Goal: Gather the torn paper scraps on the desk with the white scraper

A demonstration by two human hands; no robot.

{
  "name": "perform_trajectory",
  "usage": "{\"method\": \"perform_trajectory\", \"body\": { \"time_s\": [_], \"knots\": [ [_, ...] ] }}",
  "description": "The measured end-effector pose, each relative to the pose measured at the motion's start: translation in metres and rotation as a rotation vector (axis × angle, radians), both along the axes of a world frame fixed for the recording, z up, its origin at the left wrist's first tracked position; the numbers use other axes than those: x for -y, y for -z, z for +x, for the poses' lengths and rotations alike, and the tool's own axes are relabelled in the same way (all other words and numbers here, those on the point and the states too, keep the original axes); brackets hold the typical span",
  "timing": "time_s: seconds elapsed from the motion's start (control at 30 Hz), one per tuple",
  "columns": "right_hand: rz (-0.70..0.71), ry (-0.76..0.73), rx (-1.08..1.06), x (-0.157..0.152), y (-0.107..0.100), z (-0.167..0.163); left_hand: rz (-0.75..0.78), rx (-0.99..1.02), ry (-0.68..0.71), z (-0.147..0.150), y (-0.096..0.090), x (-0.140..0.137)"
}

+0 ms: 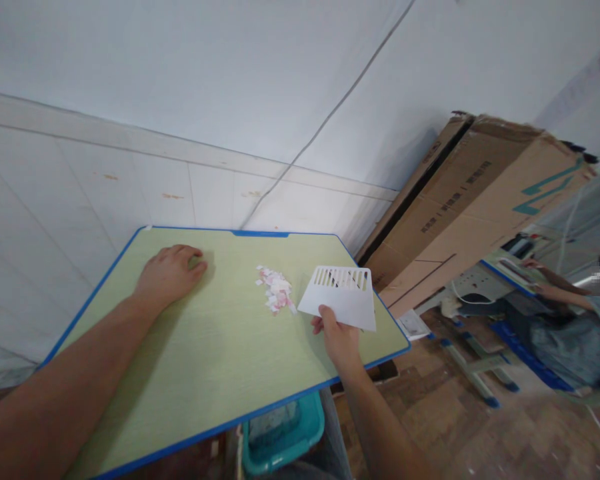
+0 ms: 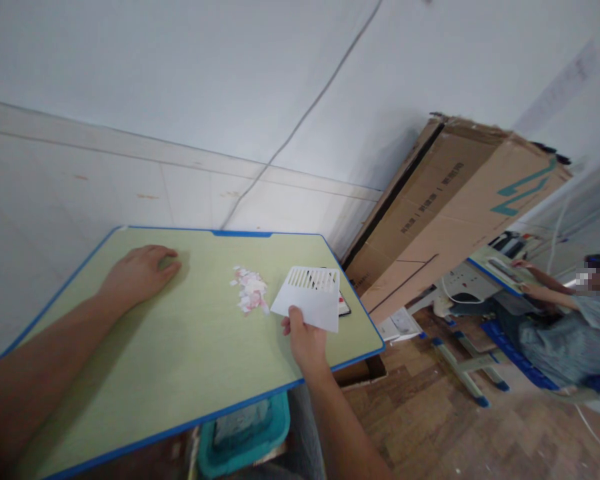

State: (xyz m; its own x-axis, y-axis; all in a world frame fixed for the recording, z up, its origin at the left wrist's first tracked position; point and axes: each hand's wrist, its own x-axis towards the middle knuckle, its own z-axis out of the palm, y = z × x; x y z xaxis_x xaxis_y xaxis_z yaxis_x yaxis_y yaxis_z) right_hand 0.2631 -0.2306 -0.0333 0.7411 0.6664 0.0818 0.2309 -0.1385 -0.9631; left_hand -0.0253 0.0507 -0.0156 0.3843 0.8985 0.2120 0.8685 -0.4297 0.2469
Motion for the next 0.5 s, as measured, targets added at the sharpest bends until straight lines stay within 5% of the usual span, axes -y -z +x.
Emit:
{"method": "perform_trajectory", "body": {
  "time_s": [0.5],
  "knots": [
    [0.046,-0.085,-0.005,0.0016,0.006,-0.0003,-0.008,0.026,0.018,0.0,-0.0018,0.004]
  ]
}}
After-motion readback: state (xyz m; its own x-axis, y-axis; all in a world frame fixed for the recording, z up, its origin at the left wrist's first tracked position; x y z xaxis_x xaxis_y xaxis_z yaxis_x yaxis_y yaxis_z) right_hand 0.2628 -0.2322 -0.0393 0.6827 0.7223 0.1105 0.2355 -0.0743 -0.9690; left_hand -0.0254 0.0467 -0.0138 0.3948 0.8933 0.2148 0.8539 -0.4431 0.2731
